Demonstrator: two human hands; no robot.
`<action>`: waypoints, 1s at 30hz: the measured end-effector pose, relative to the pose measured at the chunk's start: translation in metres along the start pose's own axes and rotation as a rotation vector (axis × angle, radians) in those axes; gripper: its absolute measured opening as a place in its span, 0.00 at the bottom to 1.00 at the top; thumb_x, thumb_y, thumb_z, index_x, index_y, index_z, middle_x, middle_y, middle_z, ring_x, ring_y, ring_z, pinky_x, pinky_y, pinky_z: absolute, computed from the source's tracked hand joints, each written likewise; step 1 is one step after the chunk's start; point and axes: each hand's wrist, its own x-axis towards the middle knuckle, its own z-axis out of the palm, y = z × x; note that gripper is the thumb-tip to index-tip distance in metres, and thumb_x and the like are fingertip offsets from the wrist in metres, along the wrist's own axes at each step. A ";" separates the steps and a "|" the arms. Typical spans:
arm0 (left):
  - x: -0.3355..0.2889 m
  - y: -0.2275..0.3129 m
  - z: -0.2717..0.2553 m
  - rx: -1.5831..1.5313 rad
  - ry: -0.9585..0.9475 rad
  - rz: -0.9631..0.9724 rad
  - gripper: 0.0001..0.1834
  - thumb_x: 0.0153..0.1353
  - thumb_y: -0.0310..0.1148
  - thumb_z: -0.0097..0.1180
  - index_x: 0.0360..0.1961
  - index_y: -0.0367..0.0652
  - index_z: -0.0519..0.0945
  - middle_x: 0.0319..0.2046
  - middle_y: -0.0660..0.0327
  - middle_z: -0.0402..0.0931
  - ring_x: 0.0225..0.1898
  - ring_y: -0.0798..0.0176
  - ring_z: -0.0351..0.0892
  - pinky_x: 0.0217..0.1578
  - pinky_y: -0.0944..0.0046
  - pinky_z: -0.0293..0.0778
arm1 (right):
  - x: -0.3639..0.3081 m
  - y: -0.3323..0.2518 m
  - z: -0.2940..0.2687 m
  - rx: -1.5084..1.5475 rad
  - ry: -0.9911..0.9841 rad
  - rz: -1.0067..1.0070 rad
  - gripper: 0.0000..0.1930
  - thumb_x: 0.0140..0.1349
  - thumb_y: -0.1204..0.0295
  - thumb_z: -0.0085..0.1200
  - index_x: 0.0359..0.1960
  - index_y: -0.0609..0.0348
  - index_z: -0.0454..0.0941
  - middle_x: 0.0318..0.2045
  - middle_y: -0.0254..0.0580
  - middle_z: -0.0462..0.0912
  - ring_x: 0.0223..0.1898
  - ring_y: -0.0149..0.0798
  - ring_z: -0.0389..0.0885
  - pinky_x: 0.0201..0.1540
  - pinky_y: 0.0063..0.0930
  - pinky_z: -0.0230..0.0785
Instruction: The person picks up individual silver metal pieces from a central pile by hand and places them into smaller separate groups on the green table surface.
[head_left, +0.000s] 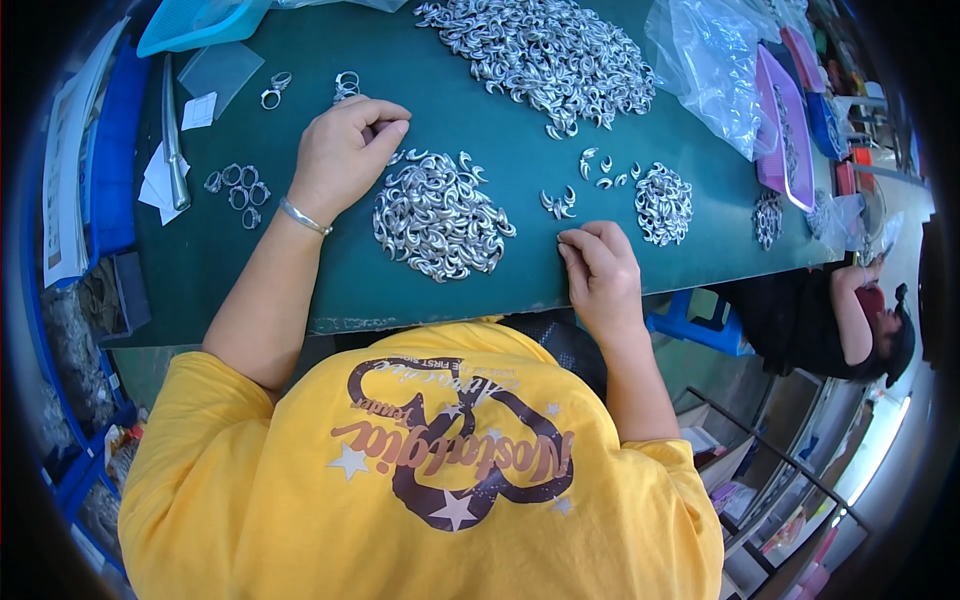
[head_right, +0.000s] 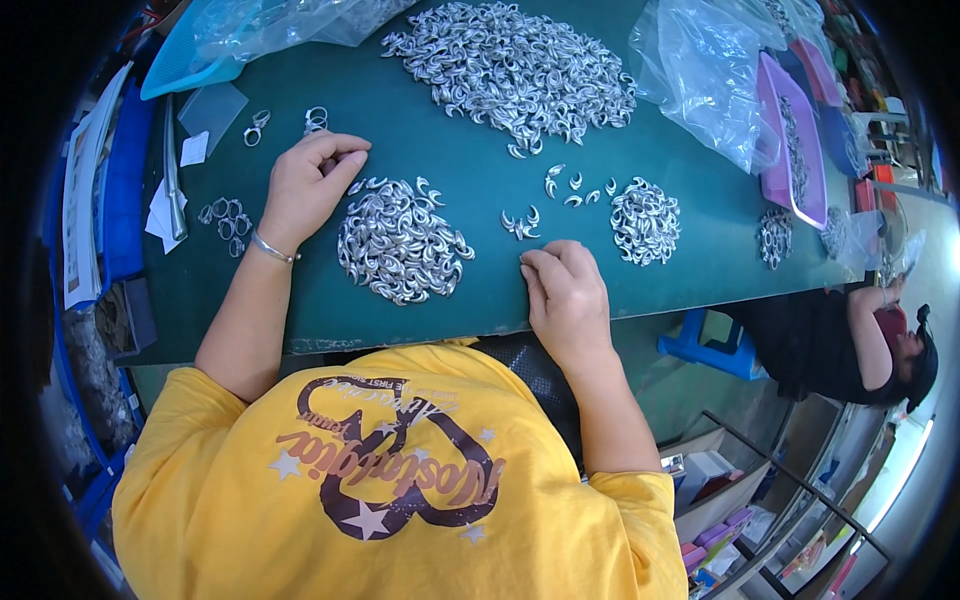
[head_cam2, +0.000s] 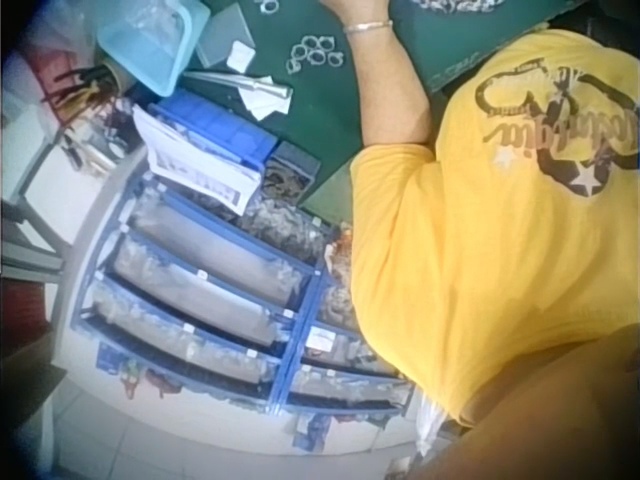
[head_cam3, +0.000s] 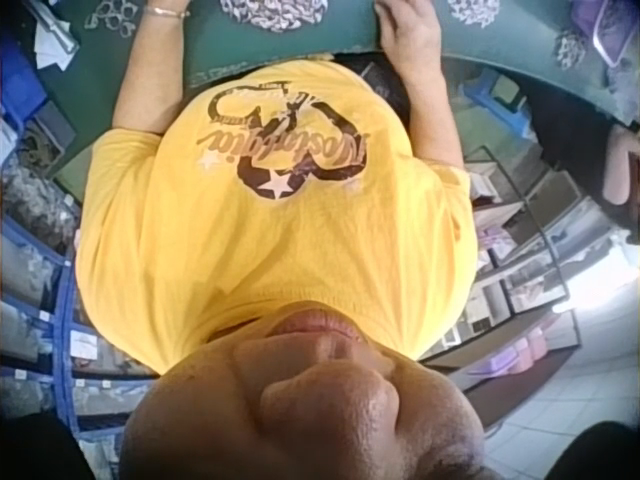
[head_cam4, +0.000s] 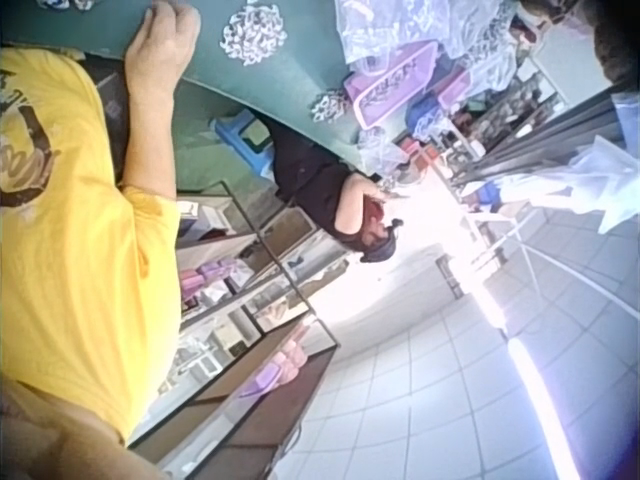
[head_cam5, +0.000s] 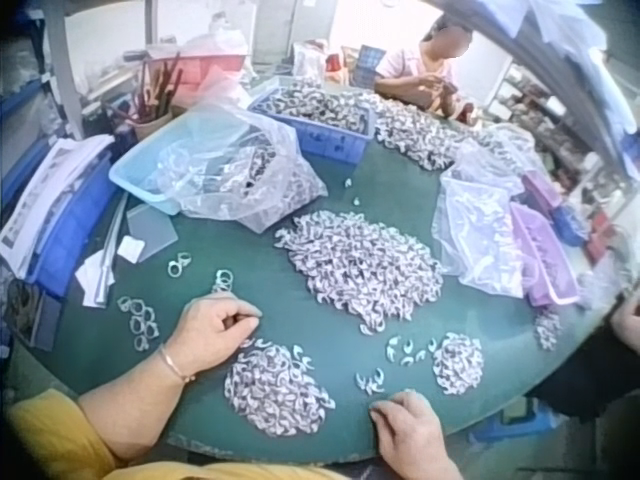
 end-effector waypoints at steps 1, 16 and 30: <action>0.000 0.000 0.000 -0.001 -0.001 -0.004 0.08 0.59 0.30 0.62 0.38 0.41 0.86 0.30 0.65 0.78 0.25 0.72 0.71 0.27 0.72 0.67 | -0.002 -0.002 0.000 0.039 -0.002 0.075 0.07 0.55 0.82 0.60 0.36 0.64 0.81 0.30 0.48 0.79 0.31 0.49 0.79 0.34 0.35 0.74; 0.000 0.000 0.001 -0.005 0.004 0.007 0.07 0.59 0.30 0.62 0.38 0.41 0.86 0.30 0.64 0.78 0.25 0.72 0.72 0.27 0.72 0.68 | 0.010 -0.035 0.017 0.280 0.005 0.088 0.07 0.54 0.80 0.63 0.33 0.65 0.79 0.30 0.47 0.79 0.27 0.45 0.80 0.30 0.30 0.74; -0.001 0.001 -0.001 0.012 -0.003 0.014 0.08 0.59 0.30 0.61 0.38 0.41 0.86 0.30 0.63 0.79 0.25 0.70 0.73 0.28 0.71 0.69 | 0.010 0.003 -0.012 -0.033 -0.106 0.161 0.02 0.54 0.81 0.59 0.30 0.64 0.81 0.29 0.48 0.78 0.34 0.51 0.76 0.38 0.39 0.71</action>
